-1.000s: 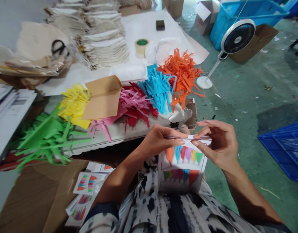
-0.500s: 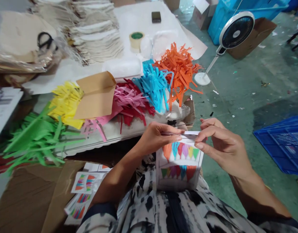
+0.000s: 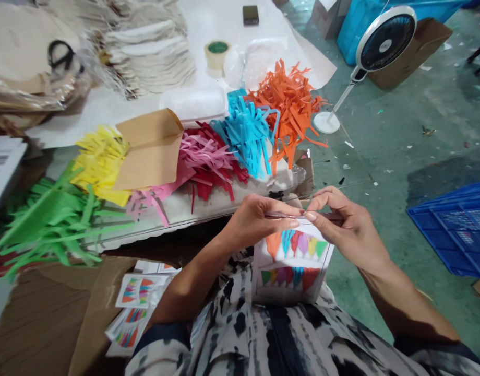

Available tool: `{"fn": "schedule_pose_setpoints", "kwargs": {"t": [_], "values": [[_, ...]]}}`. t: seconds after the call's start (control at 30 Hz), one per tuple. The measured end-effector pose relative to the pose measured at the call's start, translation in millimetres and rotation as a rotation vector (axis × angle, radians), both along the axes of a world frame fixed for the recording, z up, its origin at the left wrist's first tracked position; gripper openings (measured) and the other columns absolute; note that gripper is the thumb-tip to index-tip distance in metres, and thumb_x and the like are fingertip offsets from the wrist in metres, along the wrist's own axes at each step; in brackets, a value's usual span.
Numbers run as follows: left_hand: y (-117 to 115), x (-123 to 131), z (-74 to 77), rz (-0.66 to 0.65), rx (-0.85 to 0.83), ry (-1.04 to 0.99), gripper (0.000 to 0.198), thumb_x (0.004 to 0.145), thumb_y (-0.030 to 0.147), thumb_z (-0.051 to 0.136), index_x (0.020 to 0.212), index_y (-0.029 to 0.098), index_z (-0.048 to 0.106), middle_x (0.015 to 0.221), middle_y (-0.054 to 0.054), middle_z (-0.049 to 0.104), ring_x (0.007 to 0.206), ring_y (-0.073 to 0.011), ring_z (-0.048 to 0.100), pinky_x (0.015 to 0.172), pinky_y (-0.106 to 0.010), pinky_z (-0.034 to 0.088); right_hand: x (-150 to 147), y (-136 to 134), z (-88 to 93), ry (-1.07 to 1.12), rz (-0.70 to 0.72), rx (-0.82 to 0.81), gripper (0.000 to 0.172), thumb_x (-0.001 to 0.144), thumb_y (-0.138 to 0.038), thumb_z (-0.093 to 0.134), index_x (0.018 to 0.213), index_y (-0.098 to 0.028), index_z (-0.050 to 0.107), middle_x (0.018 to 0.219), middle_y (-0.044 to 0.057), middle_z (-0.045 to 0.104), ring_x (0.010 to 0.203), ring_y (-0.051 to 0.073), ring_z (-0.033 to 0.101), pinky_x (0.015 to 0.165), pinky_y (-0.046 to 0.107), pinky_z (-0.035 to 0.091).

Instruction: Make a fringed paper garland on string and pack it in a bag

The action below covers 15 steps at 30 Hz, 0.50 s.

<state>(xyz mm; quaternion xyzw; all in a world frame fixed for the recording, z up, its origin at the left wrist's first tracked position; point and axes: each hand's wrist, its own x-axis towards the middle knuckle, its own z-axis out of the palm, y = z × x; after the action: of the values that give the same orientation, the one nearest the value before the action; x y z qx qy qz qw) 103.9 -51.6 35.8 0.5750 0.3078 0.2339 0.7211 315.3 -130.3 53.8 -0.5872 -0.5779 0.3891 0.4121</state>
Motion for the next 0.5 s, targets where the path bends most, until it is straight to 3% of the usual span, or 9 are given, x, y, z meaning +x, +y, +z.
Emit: {"fn": "schedule_pose_setpoints", "kwargs": {"t": [0.17,0.5], "values": [[-0.7,0.5,0.3,0.000,-0.015,0.011,0.029,0.081,0.033,0.088,0.107,0.020,0.087,0.109,-0.007,0.084,0.097,-0.0249,0.082,0.087,-0.030,0.067,1.1,-0.4,-7.8,-0.054,0.000,0.076,0.016,0.096,-0.041,0.076,0.093,-0.027,0.071,0.101,0.003,0.062,0.093,0.020,0.061,0.075,0.033,0.049],[0.4,0.0,0.5,-0.027,-0.003,0.021,0.030,0.081,0.035,0.089,0.107,0.021,0.087,0.108,-0.007,0.085,0.097,-0.0250,0.081,0.085,-0.030,0.067,-1.3,-1.8,-10.3,-0.208,-0.038,0.213,0.011,0.095,-0.038,0.077,0.093,-0.029,0.071,0.098,0.003,0.064,0.104,0.025,0.060,0.088,0.041,0.048]]}}
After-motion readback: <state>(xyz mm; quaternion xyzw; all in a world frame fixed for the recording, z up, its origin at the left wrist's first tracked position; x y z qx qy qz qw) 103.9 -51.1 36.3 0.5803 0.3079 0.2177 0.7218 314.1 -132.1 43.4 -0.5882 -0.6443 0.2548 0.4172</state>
